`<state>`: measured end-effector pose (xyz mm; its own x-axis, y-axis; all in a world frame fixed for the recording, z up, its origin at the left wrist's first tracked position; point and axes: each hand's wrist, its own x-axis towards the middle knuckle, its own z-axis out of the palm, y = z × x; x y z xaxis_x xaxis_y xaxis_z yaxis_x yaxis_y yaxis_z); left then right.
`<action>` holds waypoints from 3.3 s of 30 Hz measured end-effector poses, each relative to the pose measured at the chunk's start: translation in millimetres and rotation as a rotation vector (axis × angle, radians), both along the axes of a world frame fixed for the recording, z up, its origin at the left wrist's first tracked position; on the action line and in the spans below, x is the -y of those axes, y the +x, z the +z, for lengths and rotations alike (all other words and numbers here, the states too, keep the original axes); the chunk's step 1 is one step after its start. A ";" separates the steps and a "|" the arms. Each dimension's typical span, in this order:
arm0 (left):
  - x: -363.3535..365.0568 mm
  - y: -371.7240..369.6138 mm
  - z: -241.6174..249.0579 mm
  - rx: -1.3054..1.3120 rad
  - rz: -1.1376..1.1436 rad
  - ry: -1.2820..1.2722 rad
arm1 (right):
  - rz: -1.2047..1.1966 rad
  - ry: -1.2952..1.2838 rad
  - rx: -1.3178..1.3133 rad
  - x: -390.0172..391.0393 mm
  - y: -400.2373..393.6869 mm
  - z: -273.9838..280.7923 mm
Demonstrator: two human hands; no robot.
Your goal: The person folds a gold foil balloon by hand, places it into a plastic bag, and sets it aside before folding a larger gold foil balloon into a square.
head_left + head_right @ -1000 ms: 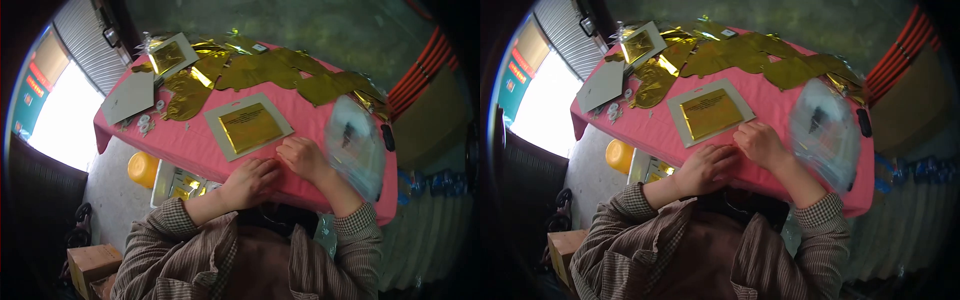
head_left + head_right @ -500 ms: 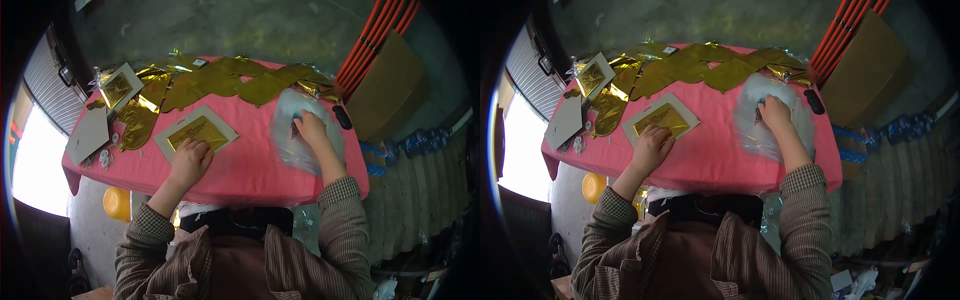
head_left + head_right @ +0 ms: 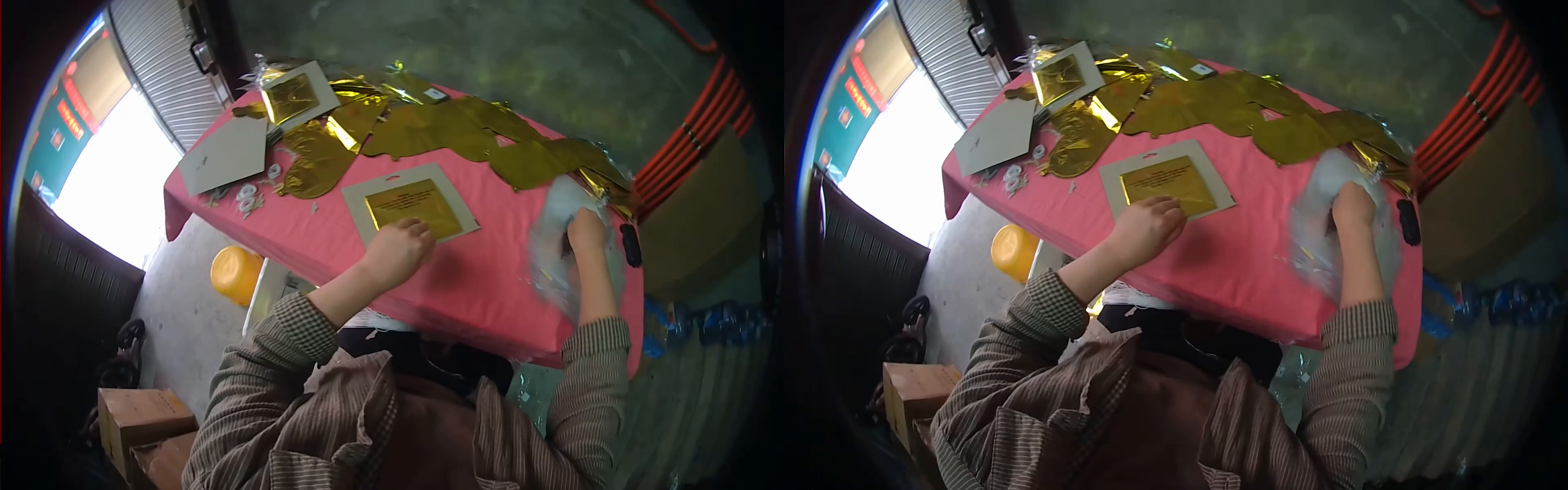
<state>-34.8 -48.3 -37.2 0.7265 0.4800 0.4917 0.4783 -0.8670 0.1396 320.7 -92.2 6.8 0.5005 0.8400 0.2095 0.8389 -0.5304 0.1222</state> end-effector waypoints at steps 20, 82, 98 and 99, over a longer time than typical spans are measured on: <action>2.2 -0.9 7.9 0.217 0.049 -0.154 | 0.645 0.027 -0.190 11.7 -148.6 -0.6; 29.6 -92.9 18.7 0.034 -0.179 -0.119 | 1.363 0.071 -0.305 84.2 -163.8 -4.2; 40.4 -91.6 27.2 0.007 -0.094 -0.151 | 0.925 -0.199 -1.123 136.8 -87.5 45.7; 42.5 -91.0 30.1 -0.016 -0.105 -0.189 | 0.906 -0.251 -1.051 134.9 -88.1 36.9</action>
